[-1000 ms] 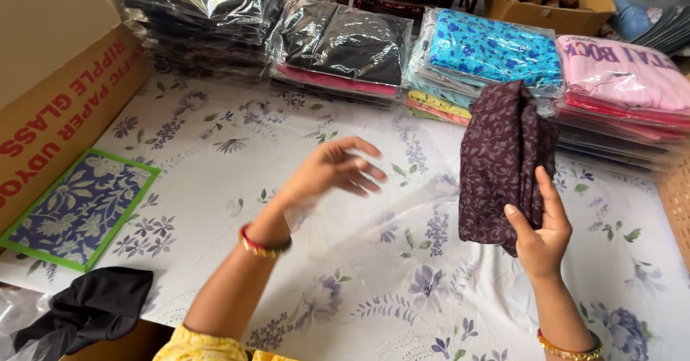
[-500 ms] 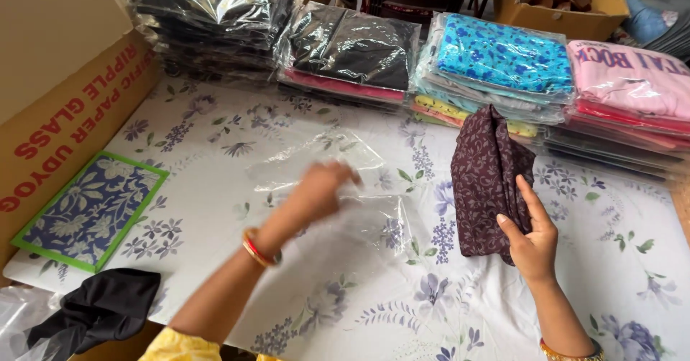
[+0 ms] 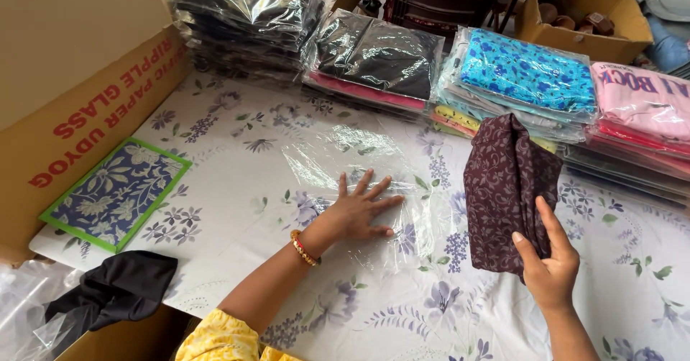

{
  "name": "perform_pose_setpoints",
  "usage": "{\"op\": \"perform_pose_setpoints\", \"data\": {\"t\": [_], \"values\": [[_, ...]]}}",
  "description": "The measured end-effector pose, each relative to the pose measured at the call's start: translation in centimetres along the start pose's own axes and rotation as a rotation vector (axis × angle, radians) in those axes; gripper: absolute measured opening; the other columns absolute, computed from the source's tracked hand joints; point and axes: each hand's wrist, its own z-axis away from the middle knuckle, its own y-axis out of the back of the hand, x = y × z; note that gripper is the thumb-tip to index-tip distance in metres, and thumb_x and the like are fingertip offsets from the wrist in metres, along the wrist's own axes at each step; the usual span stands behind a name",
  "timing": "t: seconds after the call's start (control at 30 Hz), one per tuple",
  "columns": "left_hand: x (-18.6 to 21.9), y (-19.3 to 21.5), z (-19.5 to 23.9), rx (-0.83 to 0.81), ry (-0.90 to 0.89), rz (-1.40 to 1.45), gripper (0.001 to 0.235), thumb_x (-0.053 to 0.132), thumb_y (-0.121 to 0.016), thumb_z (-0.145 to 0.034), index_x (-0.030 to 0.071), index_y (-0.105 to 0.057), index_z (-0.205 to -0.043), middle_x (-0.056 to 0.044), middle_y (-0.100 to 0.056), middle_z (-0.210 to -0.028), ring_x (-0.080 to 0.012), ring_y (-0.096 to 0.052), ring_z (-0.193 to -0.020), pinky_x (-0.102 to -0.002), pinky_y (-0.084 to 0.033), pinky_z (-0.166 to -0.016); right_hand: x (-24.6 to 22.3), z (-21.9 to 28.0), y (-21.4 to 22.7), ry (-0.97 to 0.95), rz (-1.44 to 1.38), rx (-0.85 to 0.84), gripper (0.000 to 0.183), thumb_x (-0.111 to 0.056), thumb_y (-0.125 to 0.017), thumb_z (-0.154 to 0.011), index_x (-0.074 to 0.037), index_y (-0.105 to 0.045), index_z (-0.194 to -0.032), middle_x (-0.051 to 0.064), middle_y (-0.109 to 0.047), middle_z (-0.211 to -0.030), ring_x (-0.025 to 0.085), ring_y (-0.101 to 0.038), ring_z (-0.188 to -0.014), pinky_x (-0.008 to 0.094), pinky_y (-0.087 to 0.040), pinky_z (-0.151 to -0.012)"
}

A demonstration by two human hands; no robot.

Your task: The person lays a patterned sleeveless top flat on a table and folds it into a compact square, then slides it into a clear plastic bag and places the bagged top on a stack of packaged clothes. The person then takes a black garment, spreads and folds it, and begins bagging it as the clip ends.

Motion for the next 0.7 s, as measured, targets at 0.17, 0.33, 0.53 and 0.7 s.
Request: {"op": "perform_pose_setpoints", "data": {"t": [0.17, 0.33, 0.53, 0.7], "values": [[-0.9, -5.9, -2.0, 0.456, -0.243, -0.333, 0.079, 0.050, -0.066, -0.090, 0.036, -0.038, -0.162, -0.006, -0.030, -0.167, -0.0312, -0.017, -0.154, -0.073, -0.007, -0.112, -1.0, 0.8, -0.3, 0.002, 0.034, -0.156, 0.064, 0.003, -0.069, -0.087, -0.005, -0.054, -0.148, 0.011, -0.059, -0.149, 0.020, -0.054, -0.139, 0.033, -0.039, -0.119], [3.4, -2.0, 0.2, 0.133, -0.145, -0.107, 0.069, 0.042, -0.069, -0.090, 0.021, -0.047, -0.151, -0.009, -0.049, -0.150, -0.0283, -0.038, -0.147, -0.064, -0.019, -0.123, -1.6, 0.1, -1.3, -0.084, 0.138, -0.583, 0.067, 0.003, -0.069, -0.080, -0.016, -0.056, -0.144, 0.004, -0.060, -0.148, 0.021, -0.058, -0.134, 0.035, -0.042, -0.112], [3.3, -2.5, 0.1, 0.285, -0.102, 0.096, 0.031, 0.022, -0.076, -0.085, 0.011, -0.069, -0.113, -0.007, -0.061, -0.125, -0.0278, -0.050, -0.127, -0.056, -0.035, -0.112, -1.7, -0.5, -0.1, -0.132, 0.233, -0.432, 0.066, 0.006, -0.067, -0.081, -0.016, -0.058, -0.143, 0.005, -0.063, -0.145, 0.020, -0.061, -0.131, 0.032, -0.046, -0.110], [2.8, -0.6, 0.8, 0.483, -0.089, 0.352, 0.009, 0.016, -0.077, -0.082, 0.010, -0.078, -0.089, -0.006, -0.069, -0.102, -0.0278, -0.058, -0.105, -0.042, -0.051, -0.091, -2.7, -0.9, 0.5, -0.027, 0.267, -0.240, 0.062, 0.009, -0.065, -0.083, -0.009, -0.059, -0.142, 0.010, -0.063, -0.144, 0.023, -0.061, -0.133, 0.032, -0.046, -0.110]]}}
